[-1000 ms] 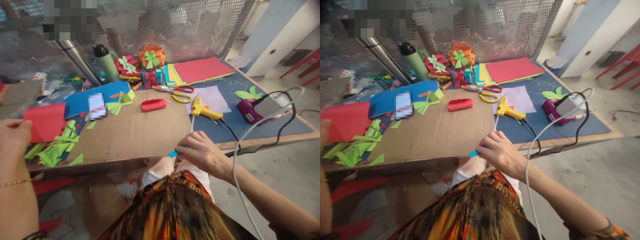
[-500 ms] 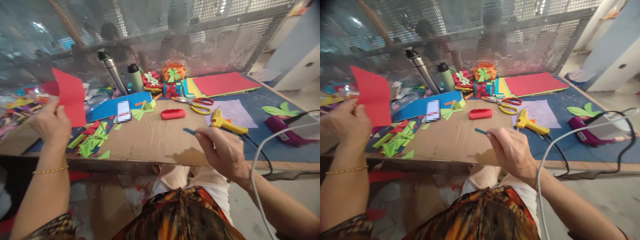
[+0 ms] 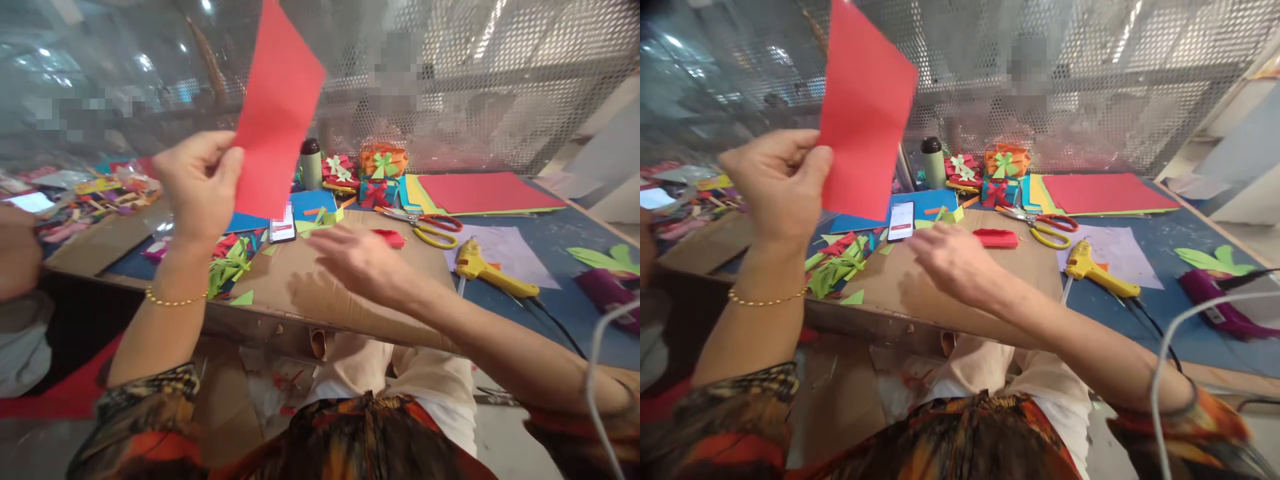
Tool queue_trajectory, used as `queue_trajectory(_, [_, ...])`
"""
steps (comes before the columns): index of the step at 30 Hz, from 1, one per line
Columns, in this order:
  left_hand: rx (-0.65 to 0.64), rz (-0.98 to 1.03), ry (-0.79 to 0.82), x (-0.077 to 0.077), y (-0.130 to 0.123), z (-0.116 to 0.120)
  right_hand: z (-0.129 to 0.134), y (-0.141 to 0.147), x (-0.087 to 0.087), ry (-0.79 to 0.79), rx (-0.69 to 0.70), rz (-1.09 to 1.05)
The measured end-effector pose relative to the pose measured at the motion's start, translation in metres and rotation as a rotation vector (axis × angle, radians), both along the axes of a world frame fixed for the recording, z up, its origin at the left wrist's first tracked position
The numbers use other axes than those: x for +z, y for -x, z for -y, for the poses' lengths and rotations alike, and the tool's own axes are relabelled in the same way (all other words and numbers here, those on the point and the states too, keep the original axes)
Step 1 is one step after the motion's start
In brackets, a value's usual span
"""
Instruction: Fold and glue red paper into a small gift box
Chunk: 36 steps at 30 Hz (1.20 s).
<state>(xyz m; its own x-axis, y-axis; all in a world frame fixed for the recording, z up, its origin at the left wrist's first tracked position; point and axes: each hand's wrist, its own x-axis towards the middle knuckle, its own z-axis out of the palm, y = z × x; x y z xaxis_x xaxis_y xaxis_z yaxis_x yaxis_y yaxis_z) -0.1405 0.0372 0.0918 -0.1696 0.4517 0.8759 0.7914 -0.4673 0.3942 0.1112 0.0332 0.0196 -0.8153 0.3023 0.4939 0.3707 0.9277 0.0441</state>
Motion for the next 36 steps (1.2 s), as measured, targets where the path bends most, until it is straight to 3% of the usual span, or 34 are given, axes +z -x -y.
queue_trajectory(2, [-0.253, 0.105, -0.027, -0.010, -0.033, 0.002, 0.001, -0.038, 0.001, -0.181, -0.181, -0.219])
queue_trajectory(3, [-0.378, 0.187, 0.064, -0.017, -0.050, 0.002, 0.004, -0.055, 0.001, -0.267, -0.301, -0.300])
queue_trajectory(5, [-0.610, 0.375, 0.338, -0.035, -0.082, 0.000, 0.009, -0.084, -0.005, -0.395, -0.466, -0.330])
queue_trajectory(8, [-0.901, 0.651, 0.845, -0.066, -0.121, -0.011, 0.016, -0.112, -0.021, -0.445, -0.454, -0.211])
queue_trajectory(10, [-0.958, 0.694, 1.054, -0.084, -0.135, -0.021, 0.016, -0.125, -0.031, -0.485, -0.430, -0.185])
queue_trajectory(13, [-0.965, 0.424, 1.317, -0.101, -0.138, -0.033, 0.013, -0.139, -0.038, -0.611, -0.390, -0.154])
queue_trajectory(15, [-0.902, 0.047, 1.300, -0.105, -0.134, -0.037, 0.010, -0.141, -0.040, -0.611, -0.301, -0.071])
queue_trajectory(17, [-0.770, -0.268, 1.160, -0.106, -0.129, -0.036, 0.009, -0.136, -0.044, -0.527, -0.188, 0.026])
queue_trajectory(21, [-0.560, -0.441, 0.917, -0.108, -0.127, -0.022, 0.009, -0.115, -0.058, -0.320, -0.112, 0.055])
queue_trajectory(24, [-0.623, -0.673, 0.677, -0.112, -0.130, -0.009, 0.009, -0.108, -0.068, -0.277, -0.094, 0.008])
queue_trajectory(28, [-0.657, -0.964, 0.588, -0.112, -0.131, 0.001, 0.007, -0.116, -0.074, -0.206, -0.077, -0.003])
queue_trajectory(32, [-0.633, -1.031, 0.581, -0.108, -0.118, 0.015, 0.010, -0.126, -0.073, -0.084, -0.104, -0.025])
queue_trajectory(36, [-0.575, -0.879, 0.585, -0.121, -0.101, 0.043, 0.017, -0.130, -0.063, 0.042, -0.114, -0.026])
